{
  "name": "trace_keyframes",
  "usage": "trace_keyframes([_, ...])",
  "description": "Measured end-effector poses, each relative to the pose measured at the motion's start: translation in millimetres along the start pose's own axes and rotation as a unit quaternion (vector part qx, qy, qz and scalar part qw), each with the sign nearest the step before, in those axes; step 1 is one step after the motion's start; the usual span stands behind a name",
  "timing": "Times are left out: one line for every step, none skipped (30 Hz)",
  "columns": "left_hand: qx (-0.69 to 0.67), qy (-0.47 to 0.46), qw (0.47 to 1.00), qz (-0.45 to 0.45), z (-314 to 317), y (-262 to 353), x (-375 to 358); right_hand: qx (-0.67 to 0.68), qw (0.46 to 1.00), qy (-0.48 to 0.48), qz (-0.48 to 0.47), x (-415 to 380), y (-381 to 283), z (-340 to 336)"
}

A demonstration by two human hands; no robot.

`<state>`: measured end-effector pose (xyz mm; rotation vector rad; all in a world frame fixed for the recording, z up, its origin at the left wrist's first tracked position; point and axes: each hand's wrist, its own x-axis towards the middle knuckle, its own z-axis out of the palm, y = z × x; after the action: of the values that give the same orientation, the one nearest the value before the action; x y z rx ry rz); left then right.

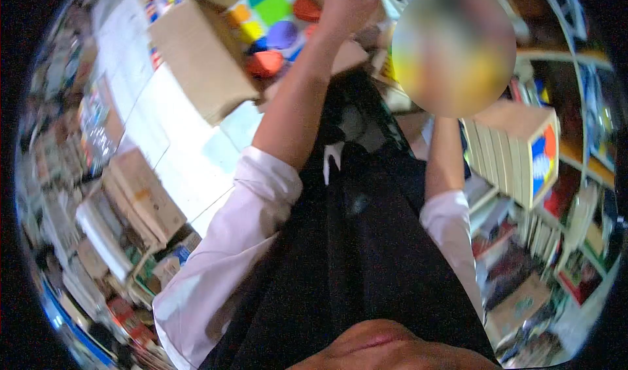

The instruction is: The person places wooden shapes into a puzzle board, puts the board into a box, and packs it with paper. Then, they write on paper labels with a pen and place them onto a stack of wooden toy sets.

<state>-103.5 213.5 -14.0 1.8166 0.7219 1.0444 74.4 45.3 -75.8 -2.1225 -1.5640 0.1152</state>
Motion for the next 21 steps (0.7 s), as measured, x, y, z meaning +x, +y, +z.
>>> trace_keyframes([0.091,-0.045,0.990,-0.099,-27.3,24.2,5.3,0.003,1.000,0.003,-0.004,2.4,-5.9,-4.6])
trace_keyframes([0.105,-0.034,0.989,-0.102,-45.3,0.3,13.5,0.001,1.000,0.002,0.002,-1.5,-10.8,-12.7])
trace_keyframes([0.189,-0.070,0.967,-0.158,-65.6,-46.5,31.6,0.010,1.000,-0.002,-0.006,0.6,-14.9,-20.7])
trace_keyframes([0.268,-0.109,0.933,-0.213,-83.5,-88.2,46.0,0.015,1.000,-0.004,-0.010,0.2,-17.2,-28.1])
trace_keyframes([0.375,-0.102,0.895,-0.217,-96.7,-109.4,54.9,0.018,1.000,-0.001,-0.014,-3.8,-16.3,-34.2])
trace_keyframes([0.476,-0.092,0.847,-0.218,-108.4,-126.4,62.1,0.005,1.000,0.001,-0.009,-7.0,-13.5,-41.5])
trace_keyframes([0.529,-0.123,0.818,-0.191,-127.2,-149.1,60.8,-0.009,1.000,0.003,-0.003,-12.1,-10.8,-48.6])
trace_keyframes([0.578,-0.154,0.785,-0.163,-144.8,-168.2,56.5,-0.003,1.000,-0.004,0.004,-20.0,-6.7,-57.5])
trace_keyframes([0.581,-0.111,0.776,-0.219,-153.9,-171.3,49.4,0.001,1.000,-0.010,0.012,-29.7,-3.2,-66.7])
trace_keyframes([0.583,-0.139,0.758,-0.256,-170.2,-197.6,48.6,0.020,0.998,-0.029,0.055,-38.6,-1.6,-76.8])
trace_keyframes([0.564,-0.142,0.754,-0.305,-183.9,-210.5,45.5,0.040,0.993,-0.048,0.100,-48.9,-0.6,-87.4])
trace_keyframes([0.543,-0.146,0.748,-0.352,-189.5,-219.3,41.5,0.046,0.992,-0.042,0.105,-56.1,-8.9,-103.1])
trace_keyframes([0.524,-0.043,0.763,-0.376,-185.2,-232.5,40.4,0.052,0.992,-0.036,0.113,-65.5,-17.4,-117.0])
trace_keyframes([0.498,0.058,0.769,-0.397,-177.4,-242.5,39.5,0.063,0.983,-0.052,0.164,-80.9,-14.6,-124.7])
trace_keyframes([0.496,0.051,0.771,-0.395,-169.6,-236.4,40.0,0.074,0.972,-0.071,0.213,-96.2,-12.9,-132.0])
trace_keyframes([0.495,0.041,0.766,-0.409,-162.6,-216.7,43.4,0.064,0.970,-0.078,0.221,-110.0,-16.2,-138.9])
trace_keyframes([0.492,0.033,0.759,-0.425,-158.0,-212.2,47.3,0.055,0.969,-0.085,0.226,-122.4,-20.3,-144.9])
trace_keyframes([0.489,0.028,0.761,-0.426,-151.9,-210.5,50.6,0.050,0.968,-0.086,0.230,-135.4,-23.0,-149.6])
trace_keyframes([0.500,0.036,0.764,-0.406,-148.3,-215.7,50.8,0.064,0.951,-0.104,0.285,-148.5,-25.1,-153.1])
trace_keyframes([0.511,0.042,0.766,-0.387,-147.0,-228.0,46.4,0.078,0.928,-0.123,0.342,-157.0,-25.3,-152.9])
trace_keyframes([0.540,0.036,0.757,-0.366,-155.0,-282.2,50.1,0.074,0.924,-0.129,0.352,-165.8,-18.5,-149.0])
